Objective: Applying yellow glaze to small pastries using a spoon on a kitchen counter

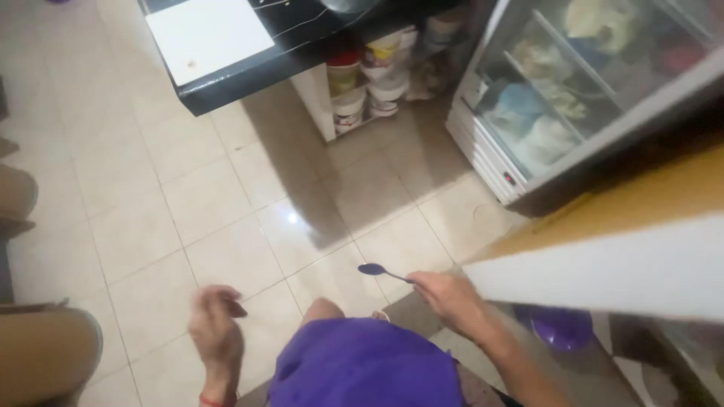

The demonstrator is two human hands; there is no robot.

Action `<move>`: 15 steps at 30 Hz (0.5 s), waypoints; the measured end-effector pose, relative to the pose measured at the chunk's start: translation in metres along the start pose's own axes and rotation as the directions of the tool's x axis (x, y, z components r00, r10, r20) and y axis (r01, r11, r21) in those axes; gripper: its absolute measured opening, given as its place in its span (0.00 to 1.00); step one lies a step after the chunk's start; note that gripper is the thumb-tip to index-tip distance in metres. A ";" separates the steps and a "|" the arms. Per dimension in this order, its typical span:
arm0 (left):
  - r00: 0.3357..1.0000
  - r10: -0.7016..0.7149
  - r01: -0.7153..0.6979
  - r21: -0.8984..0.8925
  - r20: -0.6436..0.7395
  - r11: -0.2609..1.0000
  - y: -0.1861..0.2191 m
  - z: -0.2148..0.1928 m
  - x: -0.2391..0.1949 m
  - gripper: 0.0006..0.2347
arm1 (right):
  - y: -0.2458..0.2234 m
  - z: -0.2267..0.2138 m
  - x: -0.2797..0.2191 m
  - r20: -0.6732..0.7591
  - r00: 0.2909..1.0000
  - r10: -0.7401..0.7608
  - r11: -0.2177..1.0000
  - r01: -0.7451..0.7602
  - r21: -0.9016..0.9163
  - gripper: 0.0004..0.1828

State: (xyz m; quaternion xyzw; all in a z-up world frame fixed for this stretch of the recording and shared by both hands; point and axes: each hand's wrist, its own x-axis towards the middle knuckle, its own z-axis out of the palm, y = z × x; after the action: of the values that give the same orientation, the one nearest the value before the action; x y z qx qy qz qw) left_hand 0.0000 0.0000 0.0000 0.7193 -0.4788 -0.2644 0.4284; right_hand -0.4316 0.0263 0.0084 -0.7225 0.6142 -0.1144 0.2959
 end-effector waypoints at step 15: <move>0.833 0.238 0.010 -0.443 0.500 0.896 0.081 0.326 0.434 0.02 | 0.157 -0.020 0.274 -0.162 0.748 0.643 0.719 -0.518 0.463 0.16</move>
State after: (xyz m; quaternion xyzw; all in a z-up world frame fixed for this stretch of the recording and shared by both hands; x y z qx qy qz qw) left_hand -0.1210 -0.5297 -0.0779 0.4723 -0.5533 -0.5285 0.4377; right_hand -0.5109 -0.2520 -0.1194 -0.3882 0.8148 -0.2464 0.3532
